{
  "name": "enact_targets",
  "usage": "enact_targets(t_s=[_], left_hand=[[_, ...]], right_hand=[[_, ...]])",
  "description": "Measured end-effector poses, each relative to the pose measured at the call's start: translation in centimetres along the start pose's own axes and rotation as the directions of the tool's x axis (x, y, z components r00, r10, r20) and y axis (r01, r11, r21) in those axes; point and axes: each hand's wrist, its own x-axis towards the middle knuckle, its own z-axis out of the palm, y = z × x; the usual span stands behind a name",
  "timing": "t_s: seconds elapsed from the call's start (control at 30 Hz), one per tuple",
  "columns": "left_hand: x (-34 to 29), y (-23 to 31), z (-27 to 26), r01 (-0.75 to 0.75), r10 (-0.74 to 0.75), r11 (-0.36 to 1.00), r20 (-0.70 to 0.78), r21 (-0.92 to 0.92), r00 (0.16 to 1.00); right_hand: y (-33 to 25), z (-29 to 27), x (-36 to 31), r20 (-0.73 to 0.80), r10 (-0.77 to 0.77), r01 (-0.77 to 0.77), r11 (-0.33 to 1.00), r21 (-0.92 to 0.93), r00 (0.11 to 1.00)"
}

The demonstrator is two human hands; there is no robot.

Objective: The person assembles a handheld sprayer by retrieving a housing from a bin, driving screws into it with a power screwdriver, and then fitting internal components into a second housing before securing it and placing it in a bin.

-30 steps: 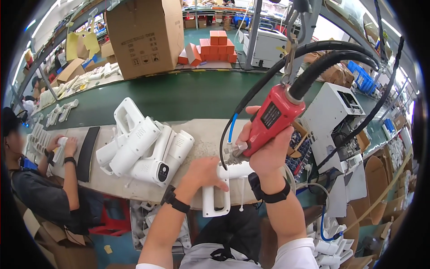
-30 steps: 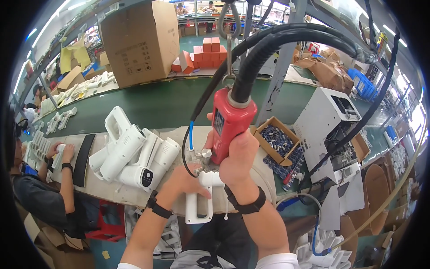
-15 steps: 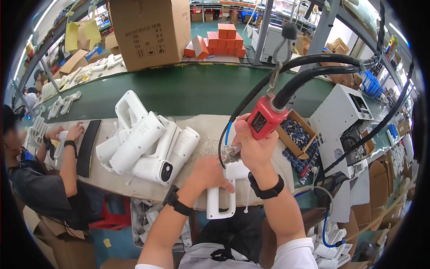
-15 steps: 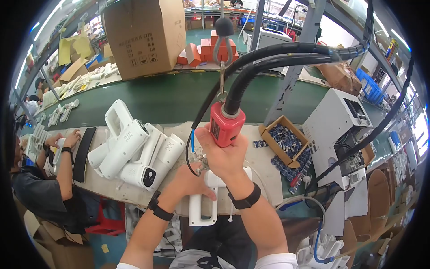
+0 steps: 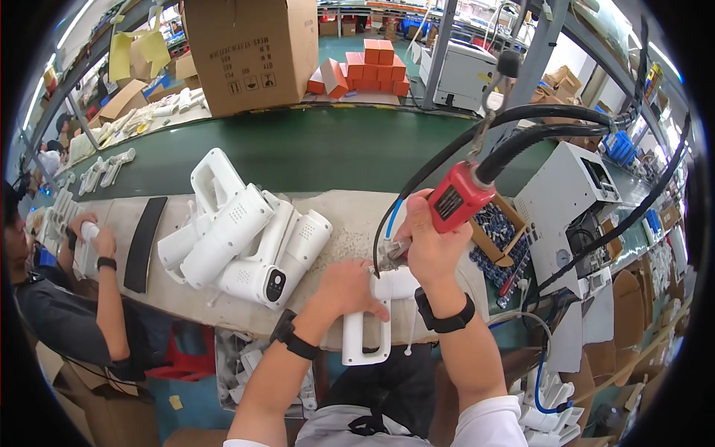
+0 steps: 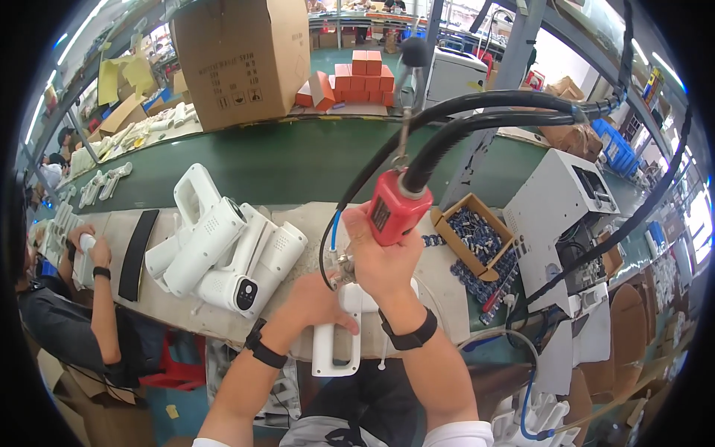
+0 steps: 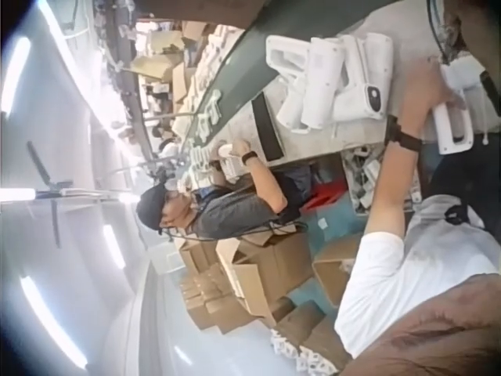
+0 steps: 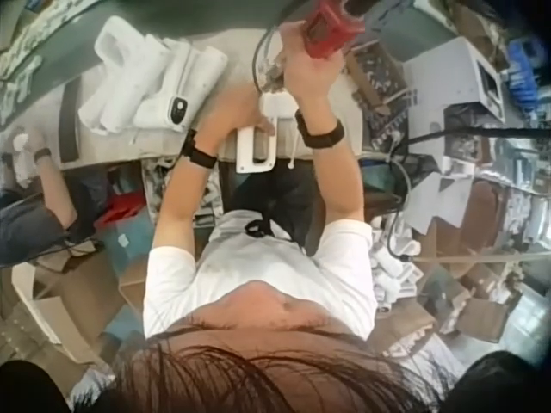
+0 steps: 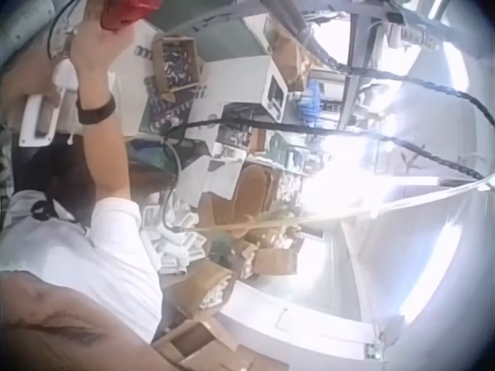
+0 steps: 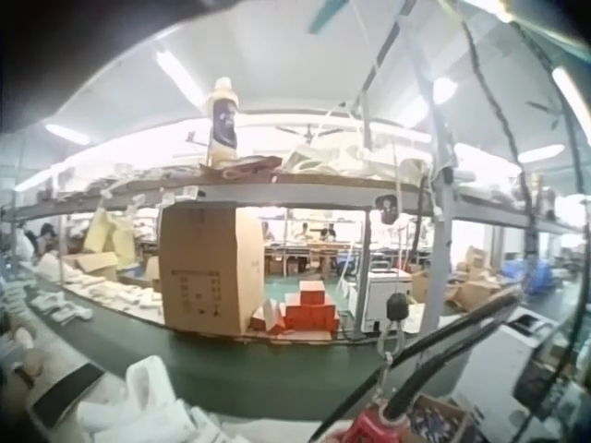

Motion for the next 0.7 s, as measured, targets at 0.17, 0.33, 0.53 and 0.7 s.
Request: enact_targets(t_s=[0.17, 0.33, 0.53, 0.7], left_hand=[[0.3, -0.5, 0.5, -0.042, 0.041, 0.999, -0.047, -0.021, 0.998], [0.1, -1.6, 1.3, -0.11, 0.088, 0.982, -0.139, -0.154, 0.986], [-0.1, -0.2, 0.3, -0.048, 0.043, 0.997, -0.076, -0.068, 0.996], [0.0, 0.0, 0.1, -0.048, 0.044, 0.998, -0.101, -0.039, 0.994]], right_hand=[[0.8, -0.3, -0.4, 0.065, -0.068, 0.071, 0.996, -0.048, 0.996], [0.5, 0.8, -1.1, 0.192, -0.167, 0.177, 0.983, -0.04, 0.967], [-1.0, -0.7, -0.9, 0.001, -0.098, 0.098, 0.994, 0.054, 0.995], [-3.4, -0.9, 0.0, 0.013, -0.155, 0.154, 0.987, 0.052, 0.988]])
